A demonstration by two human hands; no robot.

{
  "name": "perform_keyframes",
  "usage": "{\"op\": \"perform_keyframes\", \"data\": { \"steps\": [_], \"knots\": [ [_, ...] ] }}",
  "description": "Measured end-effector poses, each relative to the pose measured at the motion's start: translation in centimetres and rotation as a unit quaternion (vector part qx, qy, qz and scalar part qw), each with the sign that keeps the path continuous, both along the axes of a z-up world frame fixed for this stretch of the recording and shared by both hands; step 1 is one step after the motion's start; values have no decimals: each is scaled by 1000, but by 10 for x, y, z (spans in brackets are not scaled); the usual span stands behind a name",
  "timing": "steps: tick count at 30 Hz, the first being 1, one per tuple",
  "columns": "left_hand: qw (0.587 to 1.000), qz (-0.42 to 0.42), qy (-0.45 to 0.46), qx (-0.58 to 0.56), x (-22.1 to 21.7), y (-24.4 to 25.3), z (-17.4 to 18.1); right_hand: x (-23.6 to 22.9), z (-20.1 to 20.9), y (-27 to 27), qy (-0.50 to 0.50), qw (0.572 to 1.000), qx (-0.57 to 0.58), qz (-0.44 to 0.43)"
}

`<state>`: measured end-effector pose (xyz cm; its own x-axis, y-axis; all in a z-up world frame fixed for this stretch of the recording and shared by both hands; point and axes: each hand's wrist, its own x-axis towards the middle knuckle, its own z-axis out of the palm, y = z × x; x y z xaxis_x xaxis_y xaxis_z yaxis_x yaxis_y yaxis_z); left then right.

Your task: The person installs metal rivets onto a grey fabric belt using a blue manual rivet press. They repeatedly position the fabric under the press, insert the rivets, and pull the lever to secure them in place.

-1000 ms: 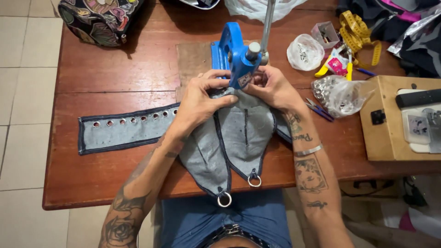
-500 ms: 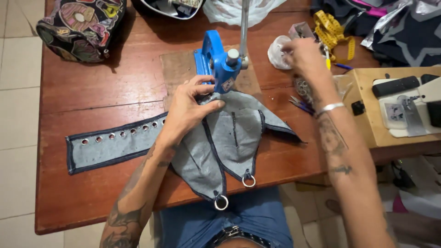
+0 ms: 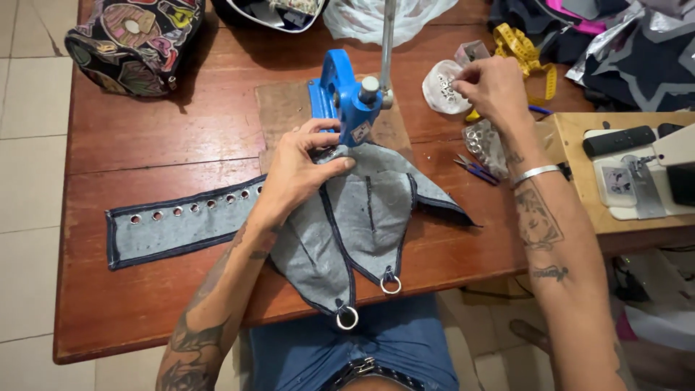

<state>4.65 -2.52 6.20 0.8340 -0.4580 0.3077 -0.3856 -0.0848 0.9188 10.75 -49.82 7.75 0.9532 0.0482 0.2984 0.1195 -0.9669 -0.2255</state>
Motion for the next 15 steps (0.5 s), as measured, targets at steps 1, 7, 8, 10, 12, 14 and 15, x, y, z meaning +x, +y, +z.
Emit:
{"op": "perform_keyframes", "data": {
  "steps": [1,7,8,10,12,14,15],
  "knots": [
    [1000,-1,-1,-1,-2,-1,5,-9,14,14,-1,1000,-1,-1],
    [999,-1,31,-12,-5,-1,12,-24,31,31,78,982,158,-71],
    [999,0,32,-6,-5,-1,11,-27,34,35,102,965,226,-89],
    [999,1,33,-1,-5,-1,10,-35,39,41,124,942,292,-104],
    [1000,1,27,0,-6,0,9,-43,45,48,123,908,387,-101],
    [1000,8,17,2,6,-5,-21,-54,38,49,98,901,418,-64],
    [1000,14,8,5,12,-6,-37,-59,35,50,73,890,448,-29]
  ]
}}
